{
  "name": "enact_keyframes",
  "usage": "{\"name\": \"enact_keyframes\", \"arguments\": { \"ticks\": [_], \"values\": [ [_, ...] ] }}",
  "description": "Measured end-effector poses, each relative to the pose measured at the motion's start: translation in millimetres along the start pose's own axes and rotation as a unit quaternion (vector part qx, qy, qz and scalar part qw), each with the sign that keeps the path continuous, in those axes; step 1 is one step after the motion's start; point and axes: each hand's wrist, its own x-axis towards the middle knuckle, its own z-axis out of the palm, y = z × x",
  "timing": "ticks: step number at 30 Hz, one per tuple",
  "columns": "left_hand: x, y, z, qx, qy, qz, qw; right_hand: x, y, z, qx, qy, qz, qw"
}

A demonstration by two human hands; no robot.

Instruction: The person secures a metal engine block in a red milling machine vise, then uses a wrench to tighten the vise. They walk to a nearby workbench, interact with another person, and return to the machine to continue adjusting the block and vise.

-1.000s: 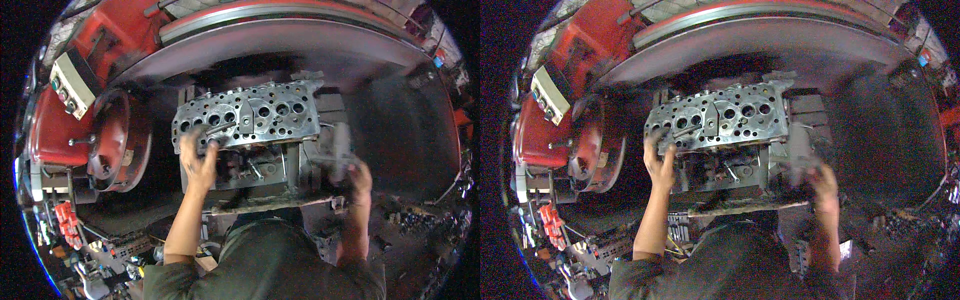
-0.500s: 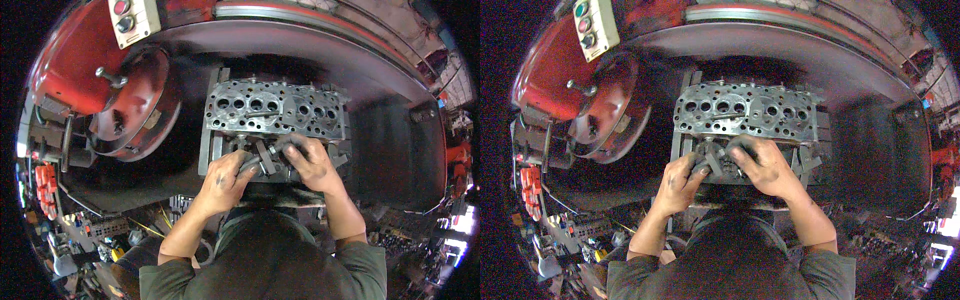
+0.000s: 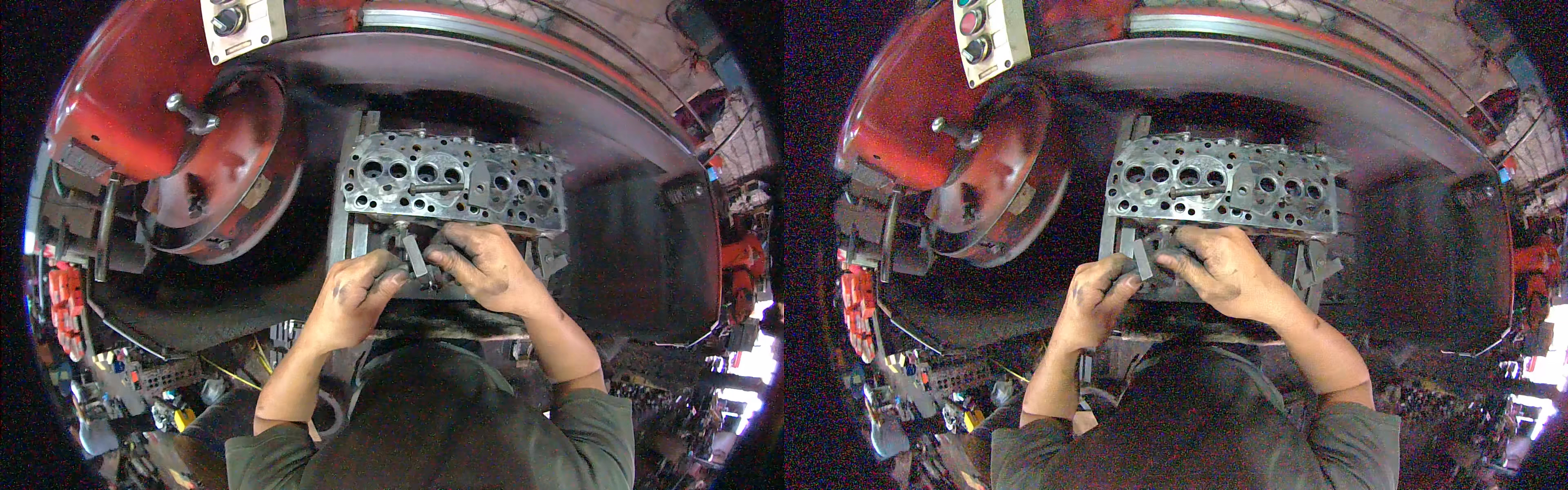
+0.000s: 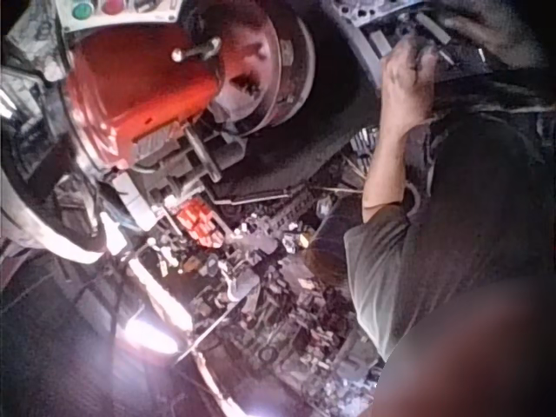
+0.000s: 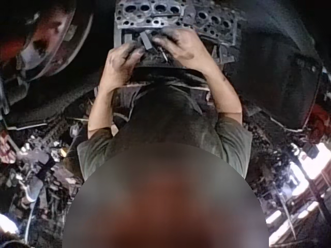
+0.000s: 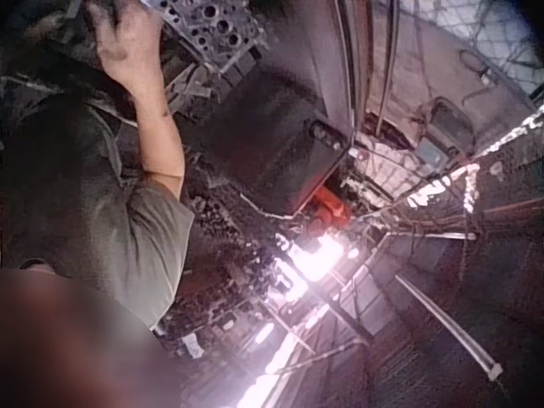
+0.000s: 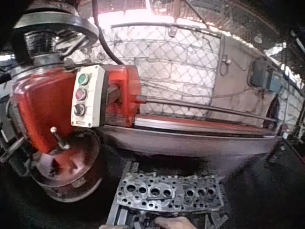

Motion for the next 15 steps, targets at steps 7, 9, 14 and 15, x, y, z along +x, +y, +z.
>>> {"name": "enact_keyframes", "arguments": {
  "ticks": [7, 9, 14, 15],
  "values": [
    [3, 1, -11, 0.015, -0.033, -0.054, 0.998, -2, 1, 2, 0.112, 0.135, -0.099, 0.979],
    [3, -3, -7, 0.005, -0.026, -0.036, 0.999, -2, 7, -1, 0.012, 0.034, -0.008, 0.999],
    [-11, -21, -2, 0.012, -0.114, -0.074, 0.991, -19, 2, 16, -0.029, 0.137, -0.072, 0.988],
    [-12, -27, -2, -0.037, -0.086, -0.034, 0.995, -16, 4, 21, -0.057, 0.168, -0.118, 0.977]
  ]
}}
